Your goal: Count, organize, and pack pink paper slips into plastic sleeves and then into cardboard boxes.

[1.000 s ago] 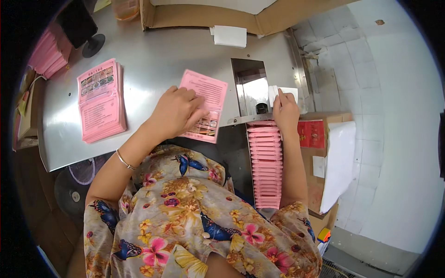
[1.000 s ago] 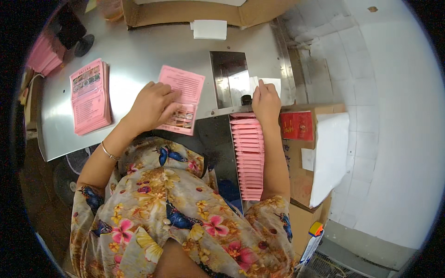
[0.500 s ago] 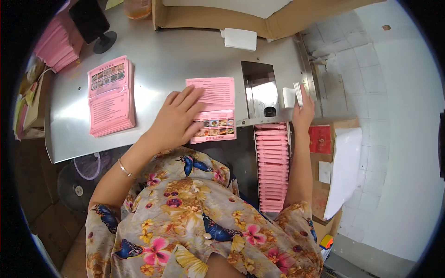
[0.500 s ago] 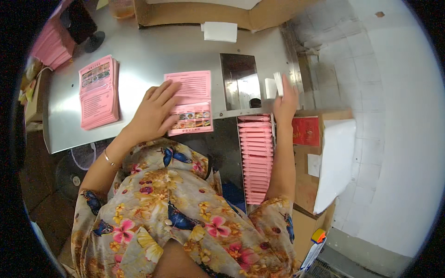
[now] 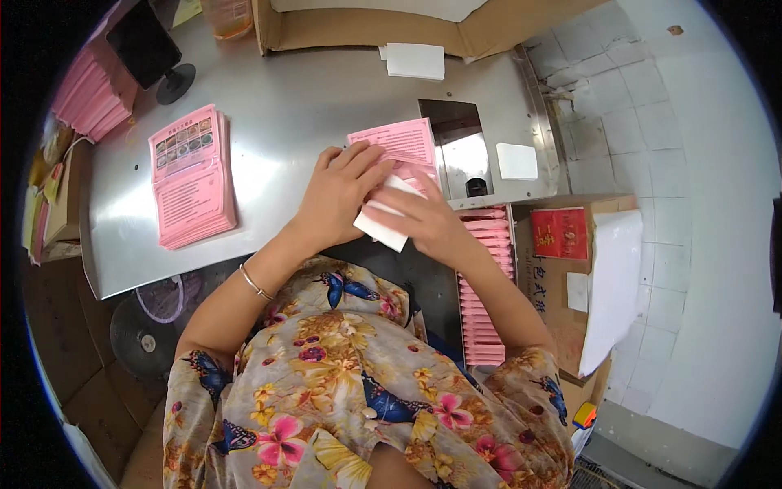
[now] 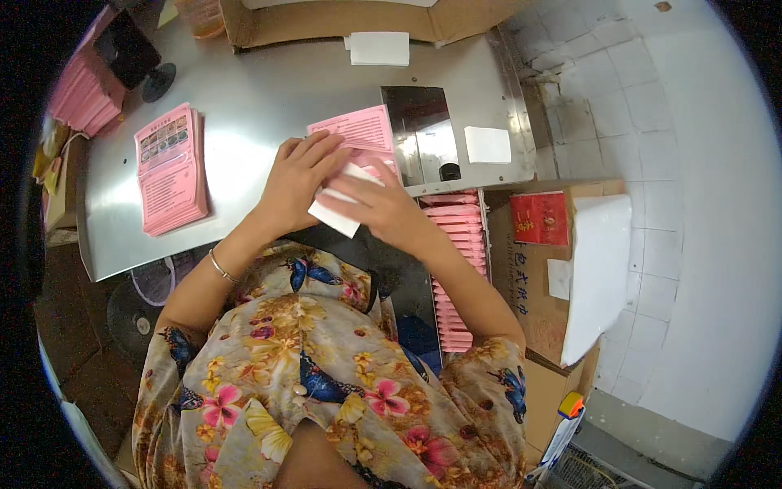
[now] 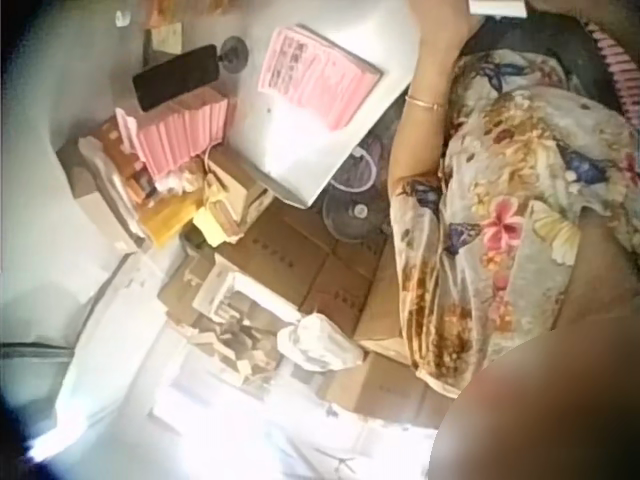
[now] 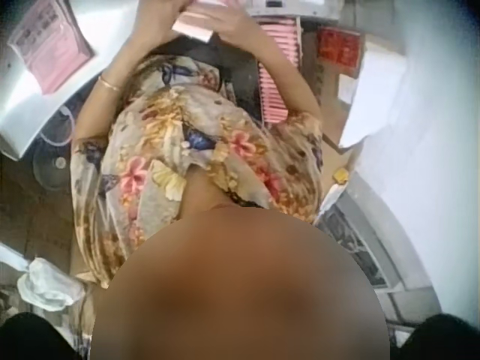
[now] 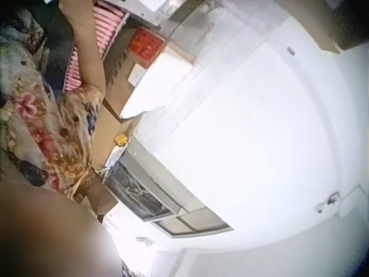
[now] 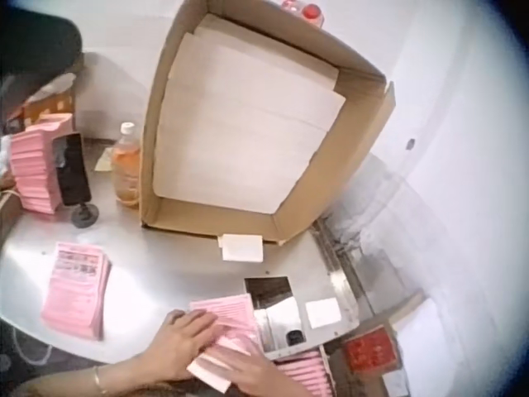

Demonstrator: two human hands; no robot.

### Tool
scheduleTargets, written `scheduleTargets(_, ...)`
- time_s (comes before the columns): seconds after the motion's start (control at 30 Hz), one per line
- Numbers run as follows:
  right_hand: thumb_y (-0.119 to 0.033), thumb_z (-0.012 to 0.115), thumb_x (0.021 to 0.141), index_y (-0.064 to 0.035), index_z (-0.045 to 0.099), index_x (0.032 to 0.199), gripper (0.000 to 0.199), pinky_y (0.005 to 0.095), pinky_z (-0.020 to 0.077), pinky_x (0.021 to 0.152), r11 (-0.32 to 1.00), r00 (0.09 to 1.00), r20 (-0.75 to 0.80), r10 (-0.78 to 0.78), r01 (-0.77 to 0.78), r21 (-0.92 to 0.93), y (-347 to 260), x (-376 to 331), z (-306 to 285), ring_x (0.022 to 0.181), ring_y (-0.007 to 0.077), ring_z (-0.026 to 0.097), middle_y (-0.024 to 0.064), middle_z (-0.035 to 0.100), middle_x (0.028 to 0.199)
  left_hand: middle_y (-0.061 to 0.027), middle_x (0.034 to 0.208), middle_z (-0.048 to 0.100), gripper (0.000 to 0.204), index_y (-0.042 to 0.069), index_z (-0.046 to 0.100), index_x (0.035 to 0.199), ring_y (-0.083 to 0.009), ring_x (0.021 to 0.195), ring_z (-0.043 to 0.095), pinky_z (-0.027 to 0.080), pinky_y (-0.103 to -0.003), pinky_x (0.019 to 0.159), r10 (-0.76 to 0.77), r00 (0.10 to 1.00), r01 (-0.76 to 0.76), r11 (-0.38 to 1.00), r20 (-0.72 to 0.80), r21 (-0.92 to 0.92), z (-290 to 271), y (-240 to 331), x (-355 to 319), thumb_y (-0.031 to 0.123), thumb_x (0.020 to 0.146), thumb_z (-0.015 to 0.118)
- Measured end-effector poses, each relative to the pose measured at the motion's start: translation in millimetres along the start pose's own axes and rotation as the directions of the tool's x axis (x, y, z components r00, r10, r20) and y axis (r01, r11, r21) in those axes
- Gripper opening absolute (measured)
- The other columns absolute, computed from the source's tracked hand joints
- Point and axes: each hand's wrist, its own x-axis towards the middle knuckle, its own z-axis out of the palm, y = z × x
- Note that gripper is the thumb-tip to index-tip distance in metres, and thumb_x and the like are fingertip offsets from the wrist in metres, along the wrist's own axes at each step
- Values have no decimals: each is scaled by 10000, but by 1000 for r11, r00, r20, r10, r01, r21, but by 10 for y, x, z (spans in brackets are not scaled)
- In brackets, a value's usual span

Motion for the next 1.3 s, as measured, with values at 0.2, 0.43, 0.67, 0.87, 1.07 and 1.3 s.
scheduleTargets(0.2, -80, 643, 800, -190, 651, 1264, 476, 559, 261, 1142, 956, 974, -40, 222, -226, -187, 203, -48, 47, 1297, 250, 536, 78, 585, 1367, -175, 1345, 556, 698, 70, 552, 1344, -352, 1286, 497, 351, -515, 1067, -44, 998, 41, 998, -51, -57, -14, 16, -49, 360, 747, 768)
scheduleTargets(0.43, -130, 609, 830, -53, 647, 1140, 322, 630, 232, 1135, 953, 978, -26, 207, -207, -221, 428, 440, 381, 1095, 318, 581, 138, 635, 1143, -164, 1460, 443, 836, 180, 413, 1493, -354, 1348, 427, 290, -583, 1095, -20, 998, 20, 1000, -56, -4, 21, 108, 59, 366, 764, 778)
scheduleTargets(0.67, -95, 559, 862, -36, 642, 1120, 277, 476, 469, 963, 891, 910, -226, 347, -395, -223, 754, 215, 32, 941, 378, 645, 177, 693, 886, -146, 1499, 411, 756, 148, 442, 1471, -345, 1374, 407, 266, -563, 1125, -65, 989, 55, 995, -133, -77, -40, 106, 3, 193, 783, 753)
scheduleTargets(0.87, -176, 571, 916, -73, 646, 1226, 335, 438, 532, 643, 775, 816, 0, 577, -549, -313, 661, -218, -218, 759, 369, 664, 161, 709, 898, -165, 1222, 655, 415, 63, 639, 1237, -333, 1057, 653, 511, -404, 912, -212, 930, 129, 953, -301, -273, -375, -11, -282, 36, 825, 677)
scheduleTargets(1.07, -309, 577, 944, -102, 472, 1451, 558, 488, 280, 1123, 673, 764, -241, 598, -642, -367, 1079, -1119, -535, 1364, 376, 382, 217, 435, 1459, -216, 1376, 529, 602, 51, 448, 1450, -393, 1239, 529, 400, -444, 1072, -386, 885, 433, 888, -258, 154, -1236, -739, -968, -42, 862, 532)
scheduleTargets(1.3, -219, 594, 908, -92, 404, 1503, 638, 475, 203, 1182, 796, 812, 69, 580, -547, -259, 725, -1366, -660, 1463, 367, 270, 175, 328, 1570, -192, 903, 553, 76, 3, 522, 918, -413, 871, 536, 428, -465, 770, -413, 894, 445, 868, -176, 220, -1293, -889, -1079, 49, 878, 566)
